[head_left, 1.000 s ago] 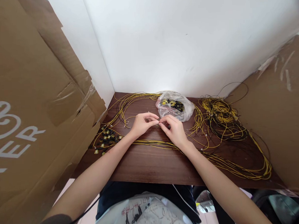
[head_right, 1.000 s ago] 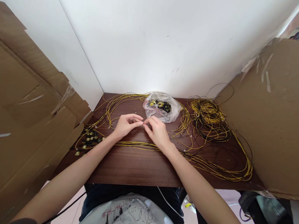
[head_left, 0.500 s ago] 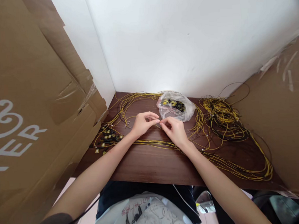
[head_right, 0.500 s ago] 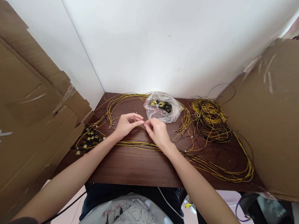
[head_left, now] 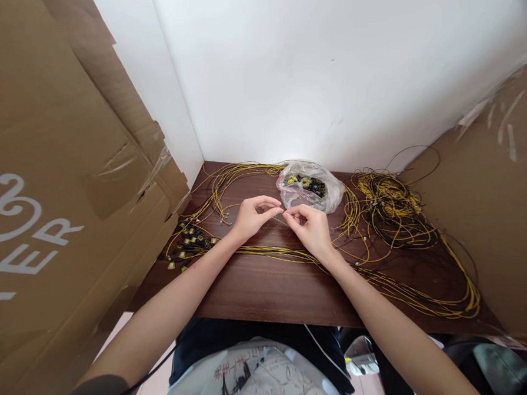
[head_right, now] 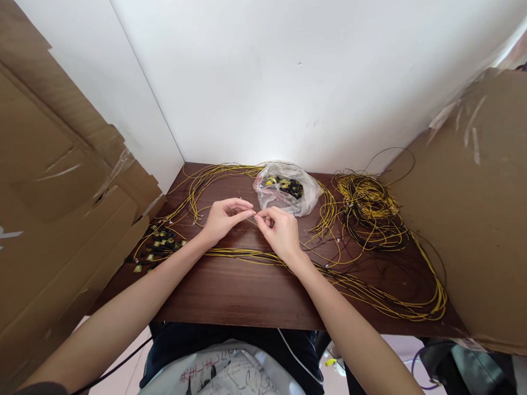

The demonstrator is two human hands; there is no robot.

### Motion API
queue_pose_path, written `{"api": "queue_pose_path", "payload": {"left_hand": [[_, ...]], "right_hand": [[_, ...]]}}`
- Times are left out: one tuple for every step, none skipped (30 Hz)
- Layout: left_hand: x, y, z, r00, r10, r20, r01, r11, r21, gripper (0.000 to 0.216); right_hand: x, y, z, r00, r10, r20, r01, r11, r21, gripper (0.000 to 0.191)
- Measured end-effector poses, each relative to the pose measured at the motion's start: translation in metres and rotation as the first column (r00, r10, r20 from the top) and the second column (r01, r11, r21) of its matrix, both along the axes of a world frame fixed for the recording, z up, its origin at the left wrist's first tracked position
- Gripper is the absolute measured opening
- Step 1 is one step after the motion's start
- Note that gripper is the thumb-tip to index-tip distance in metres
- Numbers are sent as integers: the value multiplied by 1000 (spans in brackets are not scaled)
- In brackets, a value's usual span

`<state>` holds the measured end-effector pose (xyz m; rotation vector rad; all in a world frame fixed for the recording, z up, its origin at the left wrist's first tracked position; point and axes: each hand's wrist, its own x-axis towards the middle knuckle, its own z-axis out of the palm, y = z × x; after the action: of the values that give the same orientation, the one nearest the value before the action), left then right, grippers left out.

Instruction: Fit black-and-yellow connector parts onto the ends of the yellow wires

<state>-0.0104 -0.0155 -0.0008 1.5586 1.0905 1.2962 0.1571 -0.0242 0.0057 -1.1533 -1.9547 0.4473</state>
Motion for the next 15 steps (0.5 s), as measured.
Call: {"api": "queue_pose_path", "payload": {"left_hand": [[0,0,0,1000,-3,4,3,1000,-1,23],[0,0,0,1000,-2,4,2,1000,0,23],[0,0,0,1000,1,0,-1,1000,2,23],[-1,0,0,1000,8,-8,-8,1000,7,23],[-1,1,0,1000,15,-19,-15,1000,13,23],[-1,1,0,999,22,-30,-21,1000,20,23],[-2,1,0,999,26,-40,-25,999,28,23],[-2,1,-1,998,30,-50,-28,999,35,22],[-2,1,-1,998,33,-60,-30,999,42,22],[-2,1,-1,997,35,-69,-32,998,48,22],[-2,1,-1,996,36,-78,-32,998,51,21],[-2,1,-1,996,36,-86,-31,998,53,21],[-2,1,-1,995,33,-94,-28,998,52,20],[-2,0,0,994,28,-103,-23,998,50,20],[-1,0,0,994,23,-109,-18,999,48,20]], "right_hand": [[0,0,0,1000,-5,-7,5,1000,-7,19],[0,0,0,1000,-9,-15,9,1000,-14,20],[0,0,0,1000,-13,-23,13,1000,-22,20],[0,0,0,999,-17,-30,16,999,-28,20],[0,0,0,999,-20,-34,19,999,-31,21],[0,0,0,999,-23,-36,22,999,-31,20],[0,0,0,999,-25,-38,24,999,-29,20],[0,0,0,999,-25,-36,24,999,-27,20],[0,0,1,999,-25,-34,24,999,-24,20],[0,0,1,999,-26,-29,25,999,-22,20],[0,0,1,999,-27,-22,26,999,-20,20],[0,-1,1,999,-29,-15,29,999,-17,20],[0,-1,1,999,-33,-9,33,999,-14,20],[-1,-1,0,999,-37,-5,37,999,-12,20],[-1,-1,0,999,-41,-2,41,999,-11,21]]}}
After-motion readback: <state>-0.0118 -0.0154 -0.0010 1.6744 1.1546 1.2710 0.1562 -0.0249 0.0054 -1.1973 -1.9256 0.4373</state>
